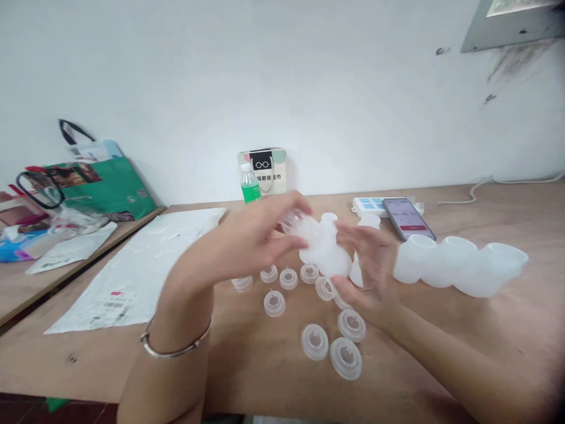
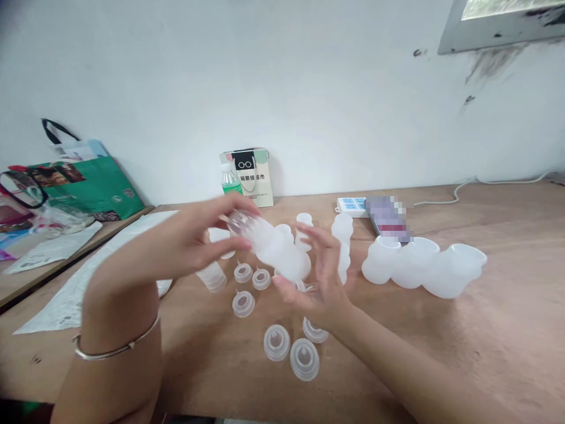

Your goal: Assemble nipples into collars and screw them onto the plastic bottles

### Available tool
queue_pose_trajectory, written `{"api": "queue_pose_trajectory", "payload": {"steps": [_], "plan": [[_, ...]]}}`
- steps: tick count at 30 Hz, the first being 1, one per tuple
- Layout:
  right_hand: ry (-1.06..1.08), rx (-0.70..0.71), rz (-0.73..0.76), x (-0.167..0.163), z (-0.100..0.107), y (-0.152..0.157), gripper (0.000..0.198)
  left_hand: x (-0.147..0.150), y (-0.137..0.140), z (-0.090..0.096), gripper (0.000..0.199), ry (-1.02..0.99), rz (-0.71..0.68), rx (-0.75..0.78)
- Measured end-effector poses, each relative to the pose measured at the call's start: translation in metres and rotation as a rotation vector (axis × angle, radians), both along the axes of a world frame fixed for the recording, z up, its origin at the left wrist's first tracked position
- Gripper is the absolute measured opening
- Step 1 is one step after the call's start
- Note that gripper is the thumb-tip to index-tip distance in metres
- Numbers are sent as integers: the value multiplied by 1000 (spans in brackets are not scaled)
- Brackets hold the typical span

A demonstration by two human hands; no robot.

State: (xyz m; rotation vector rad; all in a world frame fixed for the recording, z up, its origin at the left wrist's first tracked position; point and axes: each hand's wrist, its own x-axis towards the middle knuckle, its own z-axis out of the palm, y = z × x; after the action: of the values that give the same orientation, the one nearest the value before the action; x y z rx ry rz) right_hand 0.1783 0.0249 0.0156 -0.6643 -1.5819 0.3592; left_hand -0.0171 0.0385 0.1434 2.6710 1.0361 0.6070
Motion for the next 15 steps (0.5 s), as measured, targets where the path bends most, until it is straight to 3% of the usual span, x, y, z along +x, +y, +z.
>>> {"api": "queue_pose_trajectory", "payload": {"steps": [2,5,9,15], "plan": [[62,213,-62,1,-5,3,51,-12,1,4,34,-97,170,101],[29,317,-42,1,-12,8,47,-18,13,0,36,-81,379,201],[-116,262,-52,2,-21,11,39,-4,40,-22,29,56,455,232],[-231,171,-30,4,-25,14,29,20,65,-52,29,303,435,144]]}}
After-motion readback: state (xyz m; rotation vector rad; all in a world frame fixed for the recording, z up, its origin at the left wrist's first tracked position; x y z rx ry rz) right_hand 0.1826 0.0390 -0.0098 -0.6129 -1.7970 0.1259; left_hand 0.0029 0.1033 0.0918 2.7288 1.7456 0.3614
